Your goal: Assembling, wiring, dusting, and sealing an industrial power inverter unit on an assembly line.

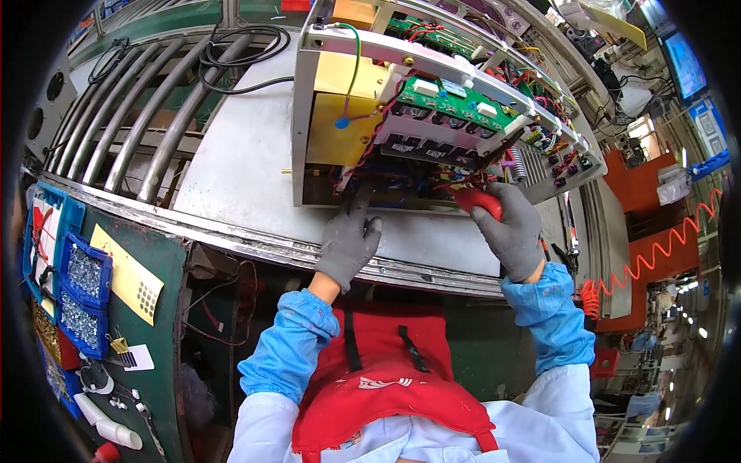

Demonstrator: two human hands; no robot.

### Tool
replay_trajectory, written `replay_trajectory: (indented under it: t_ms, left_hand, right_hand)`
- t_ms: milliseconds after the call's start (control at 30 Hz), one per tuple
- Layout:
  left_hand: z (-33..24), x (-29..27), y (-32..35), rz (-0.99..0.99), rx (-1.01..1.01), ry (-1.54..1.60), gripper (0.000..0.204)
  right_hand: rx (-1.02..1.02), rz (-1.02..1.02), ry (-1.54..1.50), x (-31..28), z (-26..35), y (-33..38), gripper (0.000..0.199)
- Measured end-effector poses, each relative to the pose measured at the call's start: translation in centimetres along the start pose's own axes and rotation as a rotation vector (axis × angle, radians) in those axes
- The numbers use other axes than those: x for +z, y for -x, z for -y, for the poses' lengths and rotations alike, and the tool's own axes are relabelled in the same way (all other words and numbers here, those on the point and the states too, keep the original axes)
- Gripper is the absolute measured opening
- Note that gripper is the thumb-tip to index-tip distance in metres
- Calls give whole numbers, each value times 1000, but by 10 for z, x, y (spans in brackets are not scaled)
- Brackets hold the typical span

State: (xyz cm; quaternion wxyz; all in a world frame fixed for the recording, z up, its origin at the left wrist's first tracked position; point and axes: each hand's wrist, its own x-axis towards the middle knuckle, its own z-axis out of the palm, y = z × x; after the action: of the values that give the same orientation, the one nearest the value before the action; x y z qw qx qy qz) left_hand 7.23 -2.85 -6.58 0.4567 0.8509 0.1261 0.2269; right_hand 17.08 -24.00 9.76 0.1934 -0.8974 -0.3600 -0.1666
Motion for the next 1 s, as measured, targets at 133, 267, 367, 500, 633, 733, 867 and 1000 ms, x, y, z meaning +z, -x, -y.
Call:
replay_trajectory:
  t_ms: [133, 267, 367, 500, 633, 733, 867, 1000]
  left_hand:
    - [0, 0, 0, -28, 13, -17, 63]
    - [2, 2, 0, -23, 16, 12, 62]
    - [3, 4, 0, -27, 21, -22, 61]
    - [2, 3, 1, -115, 90, -41, 59]
    - [1, 2, 1, -90, 60, 22, 60]
    - [2, 2, 1, -74, 69, -7, 61]
    - [4, 3, 1, -18, 26, -36, 62]
    - [4, 3, 1, -42, 29, -21, 62]
  right_hand:
    - [48, 6, -46, 0, -2, 2, 33]
    - [42, -22, -58, 1, -1, 4, 34]
    - [14, 5, 46, 4, 1, 6, 35]
    - [-29, 4, 58, 5, 3, 2, 35]
    - [-27, 40, 39, -15, 12, -1, 36]
    - [-141, 76, 41, -32, 28, -2, 33]
    - [-191, 85, 154, -34, 48, -16, 29]
    - [-273, 159, 292, -18, 58, -32, 28]
